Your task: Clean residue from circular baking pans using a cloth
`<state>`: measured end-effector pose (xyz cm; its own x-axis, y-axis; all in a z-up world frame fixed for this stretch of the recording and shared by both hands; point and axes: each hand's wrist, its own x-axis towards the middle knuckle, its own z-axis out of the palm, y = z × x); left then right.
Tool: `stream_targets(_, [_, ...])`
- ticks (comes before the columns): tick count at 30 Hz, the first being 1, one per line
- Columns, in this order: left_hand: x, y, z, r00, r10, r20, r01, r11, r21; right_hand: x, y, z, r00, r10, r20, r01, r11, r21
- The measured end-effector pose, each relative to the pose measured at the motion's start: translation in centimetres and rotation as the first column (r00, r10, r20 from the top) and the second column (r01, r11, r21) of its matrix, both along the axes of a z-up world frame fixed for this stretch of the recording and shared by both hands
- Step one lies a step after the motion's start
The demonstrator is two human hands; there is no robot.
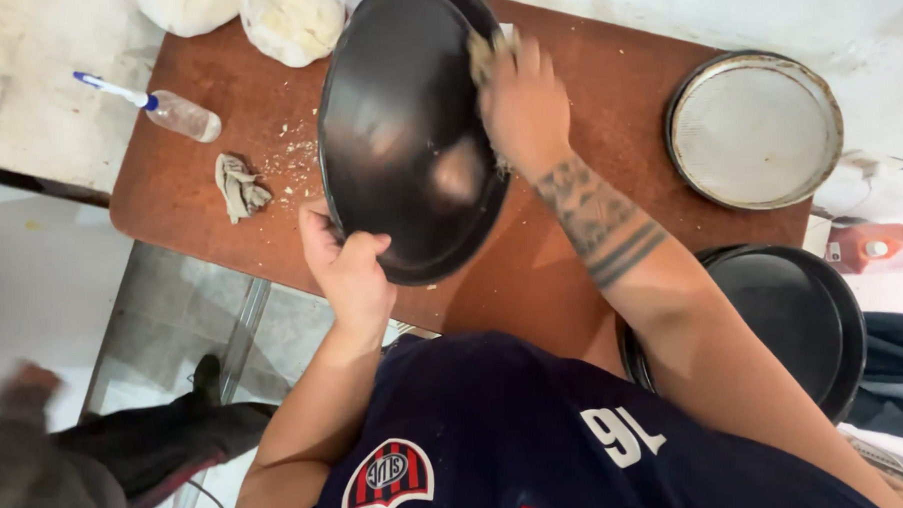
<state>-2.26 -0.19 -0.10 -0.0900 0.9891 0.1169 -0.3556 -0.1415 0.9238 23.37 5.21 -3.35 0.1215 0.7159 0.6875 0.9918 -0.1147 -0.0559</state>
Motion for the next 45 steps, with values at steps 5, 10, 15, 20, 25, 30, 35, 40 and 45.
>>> stream_targets(5, [-0.2,0.4,-1.7,0.989,-0.009,-0.147,0.013,1.000,0.026,-6.0,-9.3,-7.3,0.924,0.227,-0.308,-0.361,0.788,-0.499])
stream_targets(10, [0.8,-0.2,0.7,0.956,-0.019,-0.292,0.032,0.999,0.039,-11.3,-8.4,0.5,0.335,0.403,-0.852,-0.681,0.728,0.077])
stream_targets(15, [1.7,-0.7,0.2,0.964,-0.033,-0.264,0.054,0.996,0.071,-6.0,-1.4,4.5,0.658,0.575,-0.486,-0.510,0.815,0.275])
stream_targets(20, [0.9,-0.9,0.3,0.977,-0.003,-0.215,0.005,1.000,0.009,-0.2,-0.5,1.8,0.840,0.220,-0.496,-0.141,0.971,0.191])
stream_targets(25, [0.4,3.0,0.0,0.987,0.063,-0.147,-0.074,0.995,-0.071,-8.7,-5.7,2.3,0.765,0.548,-0.339,-0.531,0.834,0.148])
stream_targets(30, [-2.7,3.6,0.7,0.982,0.086,-0.169,-0.070,0.993,0.097,-7.1,-8.6,-2.4,0.712,0.516,-0.476,-0.672,0.699,-0.247])
stream_targets(35, [-1.1,2.5,3.2,0.994,0.061,-0.092,-0.041,0.977,0.208,-0.3,-5.4,-3.1,0.974,0.222,0.047,-0.213,0.966,-0.149])
stream_targets(40, [-0.1,1.9,3.6,0.979,0.076,-0.189,-0.032,0.975,0.222,-8.8,-7.8,2.0,0.930,0.040,-0.365,-0.311,0.616,-0.723])
stream_targets(45, [0.1,2.1,1.8,0.954,0.084,-0.288,-0.040,0.987,0.158,-12.7,-7.5,3.8,0.011,0.011,-1.000,-0.706,0.708,0.000])
